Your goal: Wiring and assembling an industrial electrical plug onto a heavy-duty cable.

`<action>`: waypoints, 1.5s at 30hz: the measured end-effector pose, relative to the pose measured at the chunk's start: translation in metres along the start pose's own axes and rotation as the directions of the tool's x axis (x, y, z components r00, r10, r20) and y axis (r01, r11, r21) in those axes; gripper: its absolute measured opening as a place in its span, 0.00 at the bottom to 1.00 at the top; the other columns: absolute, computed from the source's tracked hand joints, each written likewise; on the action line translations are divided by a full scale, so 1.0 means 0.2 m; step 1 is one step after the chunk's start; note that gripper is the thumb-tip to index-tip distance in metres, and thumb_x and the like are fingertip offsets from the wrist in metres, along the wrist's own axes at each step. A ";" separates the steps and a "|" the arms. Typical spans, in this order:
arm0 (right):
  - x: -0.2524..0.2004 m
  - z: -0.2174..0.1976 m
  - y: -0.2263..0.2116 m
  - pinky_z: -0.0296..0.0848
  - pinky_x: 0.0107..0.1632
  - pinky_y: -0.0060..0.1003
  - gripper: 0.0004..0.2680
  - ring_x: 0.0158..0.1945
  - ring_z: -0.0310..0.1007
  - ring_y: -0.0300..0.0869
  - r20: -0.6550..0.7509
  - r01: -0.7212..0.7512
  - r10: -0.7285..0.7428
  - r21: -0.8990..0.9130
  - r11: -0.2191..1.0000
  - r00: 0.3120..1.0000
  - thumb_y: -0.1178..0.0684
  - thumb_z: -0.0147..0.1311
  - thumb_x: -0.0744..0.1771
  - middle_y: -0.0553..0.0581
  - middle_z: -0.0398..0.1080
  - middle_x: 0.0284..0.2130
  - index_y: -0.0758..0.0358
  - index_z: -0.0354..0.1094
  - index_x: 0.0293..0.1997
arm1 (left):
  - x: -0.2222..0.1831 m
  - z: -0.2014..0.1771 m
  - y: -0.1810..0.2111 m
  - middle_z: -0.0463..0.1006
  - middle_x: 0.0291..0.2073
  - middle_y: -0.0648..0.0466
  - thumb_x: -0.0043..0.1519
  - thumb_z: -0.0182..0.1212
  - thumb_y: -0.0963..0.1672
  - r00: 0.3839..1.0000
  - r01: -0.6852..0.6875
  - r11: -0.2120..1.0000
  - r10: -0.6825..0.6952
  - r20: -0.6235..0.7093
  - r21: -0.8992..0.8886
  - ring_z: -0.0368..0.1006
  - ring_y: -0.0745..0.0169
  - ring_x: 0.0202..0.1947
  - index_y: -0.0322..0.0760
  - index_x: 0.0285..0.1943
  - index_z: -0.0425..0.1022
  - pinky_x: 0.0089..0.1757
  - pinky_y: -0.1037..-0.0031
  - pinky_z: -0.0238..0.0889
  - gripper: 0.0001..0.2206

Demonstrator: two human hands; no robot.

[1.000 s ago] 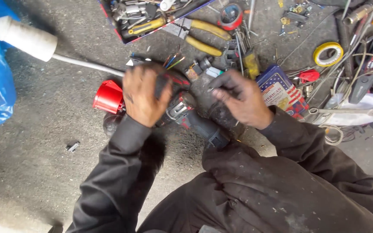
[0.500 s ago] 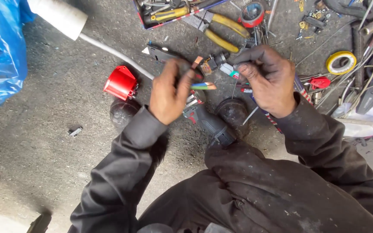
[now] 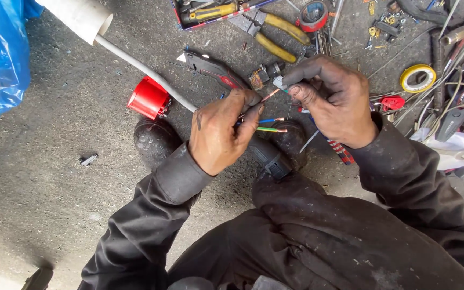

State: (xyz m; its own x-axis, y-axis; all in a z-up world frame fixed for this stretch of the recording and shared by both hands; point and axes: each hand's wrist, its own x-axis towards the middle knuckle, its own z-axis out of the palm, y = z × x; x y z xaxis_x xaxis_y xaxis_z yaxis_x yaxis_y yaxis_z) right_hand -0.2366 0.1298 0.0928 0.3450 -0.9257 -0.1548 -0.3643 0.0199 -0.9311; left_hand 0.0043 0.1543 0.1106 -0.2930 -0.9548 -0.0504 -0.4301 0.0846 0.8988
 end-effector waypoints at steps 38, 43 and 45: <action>0.03 0.03 -0.04 0.72 0.39 0.32 0.06 0.35 0.73 0.38 0.105 0.089 -0.070 -0.192 0.977 0.992 0.56 0.63 0.69 0.55 0.72 0.37 0.67 0.72 0.46 | 0.03 -0.04 0.00 0.75 0.33 0.46 0.65 0.65 0.39 0.992 -0.101 0.993 0.097 0.075 0.062 0.76 0.44 0.35 0.32 0.49 0.72 0.37 0.59 0.68 0.08; 0.03 0.05 -0.03 0.73 0.40 0.35 0.06 0.38 0.74 0.41 0.112 0.114 -0.091 -0.211 0.971 0.989 0.57 0.63 0.69 0.56 0.72 0.37 0.67 0.71 0.46 | 0.03 -0.03 -0.03 0.76 0.36 0.45 0.64 0.64 0.38 0.988 -0.116 0.993 0.113 0.103 0.031 0.77 0.43 0.38 0.31 0.50 0.71 0.40 0.59 0.68 0.09; 0.03 0.05 -0.03 0.75 0.43 0.36 0.06 0.41 0.76 0.43 0.120 0.191 -0.167 -0.225 0.955 0.979 0.57 0.63 0.69 0.57 0.72 0.38 0.67 0.70 0.46 | 0.03 -0.03 -0.04 0.76 0.36 0.45 0.64 0.64 0.38 0.988 -0.113 0.993 0.110 0.107 0.021 0.77 0.43 0.39 0.31 0.51 0.71 0.40 0.59 0.69 0.09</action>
State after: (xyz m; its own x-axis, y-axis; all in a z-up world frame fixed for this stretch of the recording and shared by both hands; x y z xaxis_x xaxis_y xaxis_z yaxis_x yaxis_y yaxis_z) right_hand -0.2241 0.1285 0.0947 0.5027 -0.8637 -0.0358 -0.4771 -0.2426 -0.8447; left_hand 0.0103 0.1470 0.1058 -0.4286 -0.9035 0.0025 -0.4121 0.1980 0.8894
